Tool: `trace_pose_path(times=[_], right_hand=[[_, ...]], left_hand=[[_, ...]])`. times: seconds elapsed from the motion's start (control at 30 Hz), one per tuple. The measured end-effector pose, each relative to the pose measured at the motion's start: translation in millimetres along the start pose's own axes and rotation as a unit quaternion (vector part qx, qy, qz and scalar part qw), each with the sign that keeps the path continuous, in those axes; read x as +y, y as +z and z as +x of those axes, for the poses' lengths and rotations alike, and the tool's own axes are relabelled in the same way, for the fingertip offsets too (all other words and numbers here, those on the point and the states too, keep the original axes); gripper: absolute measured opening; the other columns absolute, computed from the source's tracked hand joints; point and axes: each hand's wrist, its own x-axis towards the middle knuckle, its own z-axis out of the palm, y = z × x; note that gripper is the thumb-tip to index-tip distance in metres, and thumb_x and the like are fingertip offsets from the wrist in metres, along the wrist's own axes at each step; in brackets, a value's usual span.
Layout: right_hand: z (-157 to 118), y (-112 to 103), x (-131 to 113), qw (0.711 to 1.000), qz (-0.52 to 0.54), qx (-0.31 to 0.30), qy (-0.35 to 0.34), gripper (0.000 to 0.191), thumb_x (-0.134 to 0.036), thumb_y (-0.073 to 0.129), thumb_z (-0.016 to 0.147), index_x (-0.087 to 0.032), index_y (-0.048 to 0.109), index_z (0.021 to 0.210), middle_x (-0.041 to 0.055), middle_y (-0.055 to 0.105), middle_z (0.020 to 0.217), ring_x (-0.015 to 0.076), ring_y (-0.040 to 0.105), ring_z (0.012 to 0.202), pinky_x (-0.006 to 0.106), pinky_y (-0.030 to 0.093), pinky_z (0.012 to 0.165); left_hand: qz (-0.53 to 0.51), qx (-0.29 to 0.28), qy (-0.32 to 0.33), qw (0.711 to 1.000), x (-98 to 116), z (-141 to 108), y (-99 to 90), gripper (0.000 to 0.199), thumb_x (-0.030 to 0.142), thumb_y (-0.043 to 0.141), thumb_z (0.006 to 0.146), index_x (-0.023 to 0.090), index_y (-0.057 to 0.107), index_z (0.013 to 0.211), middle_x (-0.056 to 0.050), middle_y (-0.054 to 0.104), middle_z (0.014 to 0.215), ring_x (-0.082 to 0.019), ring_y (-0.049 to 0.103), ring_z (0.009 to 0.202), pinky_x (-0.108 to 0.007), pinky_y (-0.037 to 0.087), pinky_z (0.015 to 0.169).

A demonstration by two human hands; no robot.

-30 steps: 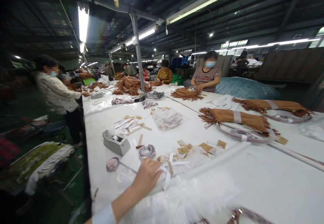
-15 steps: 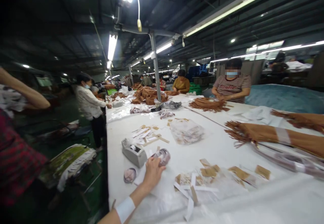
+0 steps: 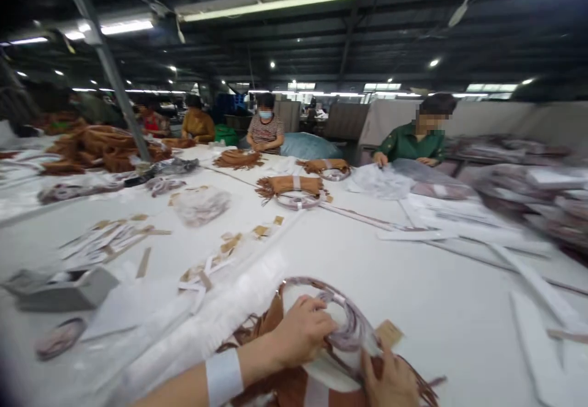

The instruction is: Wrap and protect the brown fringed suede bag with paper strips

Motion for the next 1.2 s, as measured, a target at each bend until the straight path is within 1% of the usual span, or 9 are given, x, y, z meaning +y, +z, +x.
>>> trace_pose_path(times=[0.13,0.23,0.37,0.5,0.6,0.77,0.93,1.07,1.2], right_hand=[[-1.3,-9.2,-7.1,0.995,-0.066,-0.058,-0.039,0.04,-0.003,0.048,0.074,-0.029,0.068,0.096,0.0086,0.064,0.101,0.0267,0.057,0.082,0.038,0.047,0.067],[10.8,-23.3,-20.4,0.996,-0.031,-0.035,0.082,0.027,-0.021,0.047,0.086,-0.021,0.063,0.107,0.0132,0.062,0.099,0.028,0.056,0.083,0.038,0.045,0.066],[44.1,-44.3,-28.8,0.992,0.05,0.01,0.116,0.042,-0.046,0.041,0.093,-0.014,0.056,0.116,0.0155,0.061,0.103,0.0271,0.055,0.09,0.037,0.043,0.074],[87.4,-43.7,-41.4,0.991,0.06,-0.115,0.012,0.023,-0.037,0.052,0.092,-0.019,0.063,0.1,0.0084,0.064,0.09,0.0242,0.054,0.088,0.036,0.036,0.078],[109.3,-31.8,-50.9,0.975,0.03,-0.218,0.008,0.014,-0.031,0.061,0.087,-0.02,0.065,0.095,0.0073,0.064,0.092,0.0256,0.053,0.091,0.036,0.033,0.075],[122.5,-16.5,-52.8,0.965,0.05,-0.257,0.022,0.009,-0.03,0.062,0.087,-0.023,0.067,0.089,0.007,0.063,0.092,0.0258,0.053,0.092,0.036,0.033,0.074],[134.0,-8.1,-53.0,0.968,0.102,-0.23,0.003,0.008,-0.028,0.062,0.087,-0.024,0.068,0.088,0.0077,0.062,0.104,0.0264,0.051,0.101,0.039,0.034,0.085],[141.1,8.3,-51.1,0.966,0.132,-0.219,0.042,0.011,-0.025,0.059,0.088,-0.018,0.068,0.087,0.0128,0.058,0.118,0.0281,0.05,0.11,0.039,0.037,0.091],[140.7,25.8,-47.6,0.959,0.159,-0.231,0.04,0.012,-0.024,0.054,0.09,-0.017,0.063,0.086,0.0106,0.063,0.105,0.0203,0.057,0.095,0.029,0.042,0.082]], left_hand=[[0.001,-0.066,-0.052,0.996,-3.4,20.0,54.6,0.014,0.029,0.055,0.089,0.018,0.061,0.095,-0.007,0.066,0.102,-0.026,0.052,0.11,-0.039,0.042,0.087],[-0.007,-0.063,-0.077,0.995,-9.1,19.7,63.7,0.023,0.039,0.061,0.085,0.018,0.062,0.096,-0.009,0.065,0.104,-0.028,0.052,0.109,-0.04,0.044,0.084],[-0.073,-0.011,-0.113,0.991,-24.6,24.8,43.8,0.026,0.042,0.056,0.089,0.025,0.062,0.107,-0.004,0.064,0.114,-0.021,0.053,0.11,-0.036,0.041,0.096],[-0.076,0.009,-0.191,0.979,-63.5,46.9,21.4,0.035,0.021,0.046,0.09,0.018,0.054,0.124,-0.01,0.059,0.125,-0.023,0.051,0.116,-0.038,0.038,0.101],[-0.086,-0.046,-0.206,0.974,-101.8,56.9,10.3,0.028,0.021,0.053,0.083,0.019,0.064,0.109,-0.007,0.068,0.108,-0.023,0.06,0.102,-0.034,0.045,0.091],[-0.107,-0.085,-0.229,0.964,-149.1,44.0,-5.8,0.038,0.032,0.034,0.093,0.017,0.065,0.109,-0.005,0.069,0.109,-0.018,0.062,0.099,-0.026,0.047,0.087],[-0.112,-0.118,-0.208,0.964,-139.8,56.6,7.3,0.05,0.037,0.049,0.086,0.015,0.052,0.131,-0.009,0.057,0.132,-0.02,0.059,0.108,-0.027,0.043,0.095],[-0.106,-0.157,-0.185,0.964,-118.0,82.7,30.4,0.03,0.024,0.052,0.082,0.021,0.068,0.108,-0.007,0.071,0.107,-0.022,0.064,0.097,-0.028,0.047,0.086],[-0.092,-0.155,-0.185,0.966,-110.4,89.8,41.5,0.026,0.024,0.046,0.087,0.021,0.071,0.092,-0.006,0.072,0.093,-0.02,0.065,0.084,-0.028,0.048,0.077]])
